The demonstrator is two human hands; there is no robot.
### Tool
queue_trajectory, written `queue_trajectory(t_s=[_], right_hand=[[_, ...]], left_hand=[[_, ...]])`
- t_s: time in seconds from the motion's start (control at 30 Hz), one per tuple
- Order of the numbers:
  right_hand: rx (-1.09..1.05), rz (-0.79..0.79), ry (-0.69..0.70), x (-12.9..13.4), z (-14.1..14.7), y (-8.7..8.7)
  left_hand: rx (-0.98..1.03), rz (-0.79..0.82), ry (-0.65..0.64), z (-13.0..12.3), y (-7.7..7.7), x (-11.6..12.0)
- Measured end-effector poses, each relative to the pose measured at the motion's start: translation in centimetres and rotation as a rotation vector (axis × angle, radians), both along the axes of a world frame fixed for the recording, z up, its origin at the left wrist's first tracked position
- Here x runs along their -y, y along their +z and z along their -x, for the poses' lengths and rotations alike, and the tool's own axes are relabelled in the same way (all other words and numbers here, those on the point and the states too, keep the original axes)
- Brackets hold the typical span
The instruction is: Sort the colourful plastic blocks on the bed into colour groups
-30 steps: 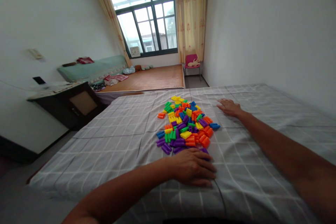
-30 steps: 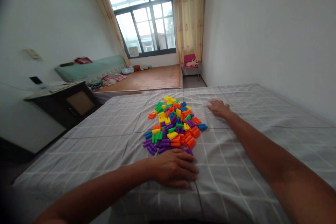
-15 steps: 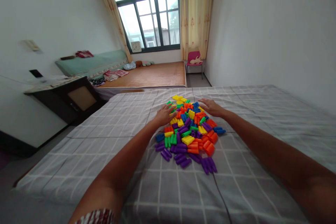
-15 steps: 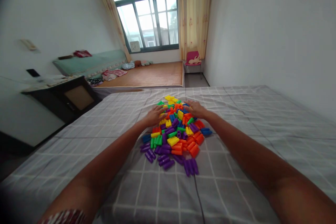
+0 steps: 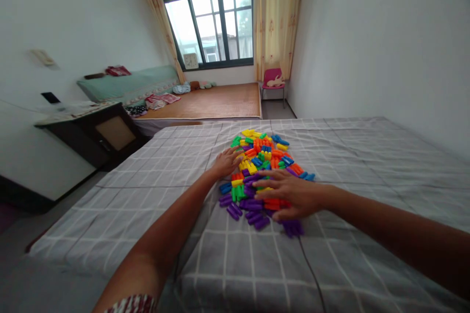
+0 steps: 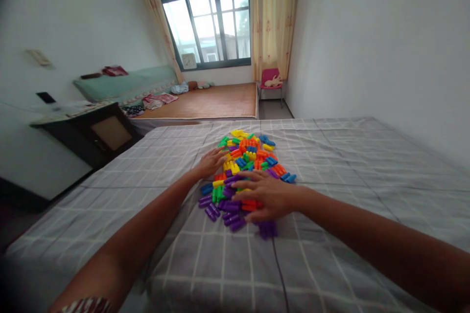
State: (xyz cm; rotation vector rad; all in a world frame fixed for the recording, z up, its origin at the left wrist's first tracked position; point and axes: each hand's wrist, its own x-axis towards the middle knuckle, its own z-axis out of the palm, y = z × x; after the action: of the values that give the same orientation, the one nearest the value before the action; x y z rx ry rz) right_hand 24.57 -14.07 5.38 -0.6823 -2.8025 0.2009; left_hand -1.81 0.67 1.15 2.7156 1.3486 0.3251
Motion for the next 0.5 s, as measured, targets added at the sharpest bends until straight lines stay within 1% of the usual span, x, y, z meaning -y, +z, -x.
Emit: queue_trajectory(t_s=[0.03,0.07,0.1,0.13,0.2,0.3,0.37,0.4,0.43,0.47,0.5], right_hand=[[0.018,0.006,0.031,1.4,0.6,0.0],[0.032,0.004,0.032,2.1,1.0,-0.3],[0.043,-0.003,0.007,2.0,1.2,-0.6],[0.051,-0.013,-0.035,1.3,1.2,-1.0],[0.059,-0.04,-0.144,-1.8,0.8,-1.9],[0.058,-0.076,-0.328,-7.5,-0.2,-2.7],[0.059,-0.088,-0.498,-10.6,-1.1,-2.7],[0.061,-0.085,-0.595,-11.5,-1.6,-2.6],[0.057,-0.076,-0.68,-12.1,-2.3,-2.3],[0.043,-0.065,-0.732,-12.1,-2.9,-2.1],[0.017,-0.057,-0.738,-11.6,-3.6,-1.8]], left_hand=[[0.008,0.006,0.0,0.2,-0.5,0.1],[0.022,0.003,-0.014,0.3,-1.0,0.1],[0.04,-0.004,-0.038,0.4,-1.3,0.1],[0.061,-0.007,-0.065,0.4,-1.4,0.0],[0.109,0.005,-0.113,0.2,-1.2,-0.1],[0.149,0.031,-0.129,-0.1,-0.1,0.5],[0.154,0.004,-0.118,-0.4,0.9,1.8],[0.149,-0.019,-0.126,-0.5,1.5,2.9],[0.137,-0.041,-0.151,-0.6,2.1,4.2],[0.119,-0.059,-0.2,-0.6,2.7,5.7],[0.089,-0.063,-0.273,-0.7,3.3,7.4]])
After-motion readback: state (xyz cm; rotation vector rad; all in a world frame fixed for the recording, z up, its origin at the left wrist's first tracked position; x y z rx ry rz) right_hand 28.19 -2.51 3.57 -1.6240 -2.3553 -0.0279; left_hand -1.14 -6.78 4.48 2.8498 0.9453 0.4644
